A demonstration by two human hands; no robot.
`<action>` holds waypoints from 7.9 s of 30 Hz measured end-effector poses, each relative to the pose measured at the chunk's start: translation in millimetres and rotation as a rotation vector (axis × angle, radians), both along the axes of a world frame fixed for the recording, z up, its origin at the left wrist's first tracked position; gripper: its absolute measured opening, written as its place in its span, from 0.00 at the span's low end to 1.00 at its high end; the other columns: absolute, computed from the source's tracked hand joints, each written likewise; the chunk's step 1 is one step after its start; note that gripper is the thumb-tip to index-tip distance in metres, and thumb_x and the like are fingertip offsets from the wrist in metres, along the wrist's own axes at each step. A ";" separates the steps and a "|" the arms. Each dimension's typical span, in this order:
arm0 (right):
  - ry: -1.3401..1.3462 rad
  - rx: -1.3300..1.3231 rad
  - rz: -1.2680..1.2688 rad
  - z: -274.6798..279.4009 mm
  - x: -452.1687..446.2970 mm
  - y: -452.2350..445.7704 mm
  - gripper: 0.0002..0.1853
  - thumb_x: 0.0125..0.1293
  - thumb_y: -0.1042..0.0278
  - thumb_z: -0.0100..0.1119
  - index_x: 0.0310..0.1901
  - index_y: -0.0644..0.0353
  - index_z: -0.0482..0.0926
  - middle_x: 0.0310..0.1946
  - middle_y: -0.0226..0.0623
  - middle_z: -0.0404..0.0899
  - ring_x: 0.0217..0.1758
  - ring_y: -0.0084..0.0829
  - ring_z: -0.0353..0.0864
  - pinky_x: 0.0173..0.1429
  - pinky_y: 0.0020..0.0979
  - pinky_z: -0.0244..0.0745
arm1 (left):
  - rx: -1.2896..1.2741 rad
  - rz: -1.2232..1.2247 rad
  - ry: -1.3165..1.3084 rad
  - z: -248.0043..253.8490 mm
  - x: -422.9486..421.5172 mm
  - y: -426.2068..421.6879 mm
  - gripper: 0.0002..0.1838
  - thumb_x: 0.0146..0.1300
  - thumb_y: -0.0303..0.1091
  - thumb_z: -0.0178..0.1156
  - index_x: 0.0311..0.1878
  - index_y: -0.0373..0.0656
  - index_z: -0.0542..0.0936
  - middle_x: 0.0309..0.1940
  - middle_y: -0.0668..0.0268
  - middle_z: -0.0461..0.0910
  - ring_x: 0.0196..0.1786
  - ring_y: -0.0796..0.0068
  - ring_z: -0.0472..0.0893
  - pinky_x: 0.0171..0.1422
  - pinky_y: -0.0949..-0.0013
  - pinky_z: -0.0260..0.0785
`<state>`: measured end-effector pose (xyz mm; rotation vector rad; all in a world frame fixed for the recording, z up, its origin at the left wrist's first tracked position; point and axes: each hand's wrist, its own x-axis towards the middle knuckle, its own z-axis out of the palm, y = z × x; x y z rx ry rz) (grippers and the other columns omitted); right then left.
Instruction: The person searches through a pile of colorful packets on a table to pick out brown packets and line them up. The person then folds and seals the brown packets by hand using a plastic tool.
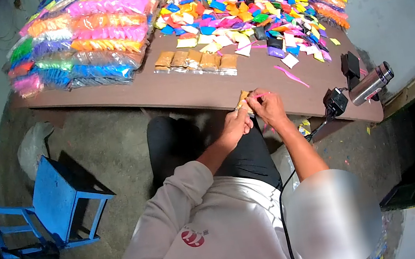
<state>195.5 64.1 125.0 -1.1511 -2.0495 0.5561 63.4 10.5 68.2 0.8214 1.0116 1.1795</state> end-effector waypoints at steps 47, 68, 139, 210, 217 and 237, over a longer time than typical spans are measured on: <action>0.135 -0.515 0.312 17.2 19.8 17.6 0.06 0.62 0.71 0.58 0.36 0.65 0.80 0.30 0.29 0.80 0.33 0.19 0.75 0.40 0.24 0.71 | -0.196 -0.222 -0.687 7.9 -9.5 -4.3 0.28 0.68 0.60 0.38 0.20 0.49 0.65 0.19 0.65 0.69 0.19 0.71 0.65 0.28 0.70 0.58; -0.197 -0.512 0.382 38.4 3.3 40.5 0.10 0.63 0.64 0.60 0.32 0.62 0.77 0.23 0.24 0.72 0.28 0.20 0.67 0.34 0.26 0.65 | 0.175 0.011 0.362 -29.0 -6.1 4.1 0.28 0.69 0.55 0.42 0.23 0.41 0.74 0.16 0.71 0.69 0.20 0.81 0.68 0.27 0.76 0.60; 0.185 0.108 -0.027 -14.8 -15.6 10.0 0.07 0.54 0.72 0.59 0.26 0.65 0.74 0.26 0.44 0.76 0.32 0.44 0.76 0.38 0.36 0.70 | 0.111 0.065 0.045 -3.3 2.5 2.1 0.22 0.68 0.42 0.42 0.19 0.42 0.67 0.14 0.63 0.70 0.19 0.74 0.69 0.26 0.73 0.62; 0.835 -0.723 0.131 6.6 12.3 -85.5 0.10 0.65 0.61 0.54 0.34 0.60 0.74 0.26 0.27 0.74 0.24 0.17 0.72 0.25 0.20 0.68 | 0.073 -0.189 -0.022 15.9 13.7 -59.3 0.23 0.69 0.50 0.48 0.23 0.42 0.71 0.15 0.70 0.65 0.17 0.77 0.63 0.21 0.73 0.55; 0.720 -0.734 0.250 -10.5 17.6 -78.4 0.10 0.63 0.58 0.56 0.32 0.55 0.77 0.23 0.23 0.73 0.21 0.16 0.69 0.23 0.20 0.63 | 0.276 -0.259 0.110 36.5 -0.3 -71.3 0.24 0.69 0.53 0.45 0.34 0.39 0.74 0.22 0.70 0.70 0.22 0.79 0.66 0.26 0.76 0.57; 0.852 -0.753 0.330 -5.8 21.6 -88.0 0.11 0.65 0.60 0.55 0.35 0.61 0.74 0.24 0.33 0.78 0.23 0.24 0.78 0.25 0.24 0.74 | 0.092 -0.253 -0.006 22.8 3.8 -69.3 0.26 0.68 0.56 0.46 0.35 0.39 0.74 0.21 0.68 0.71 0.22 0.79 0.66 0.26 0.76 0.57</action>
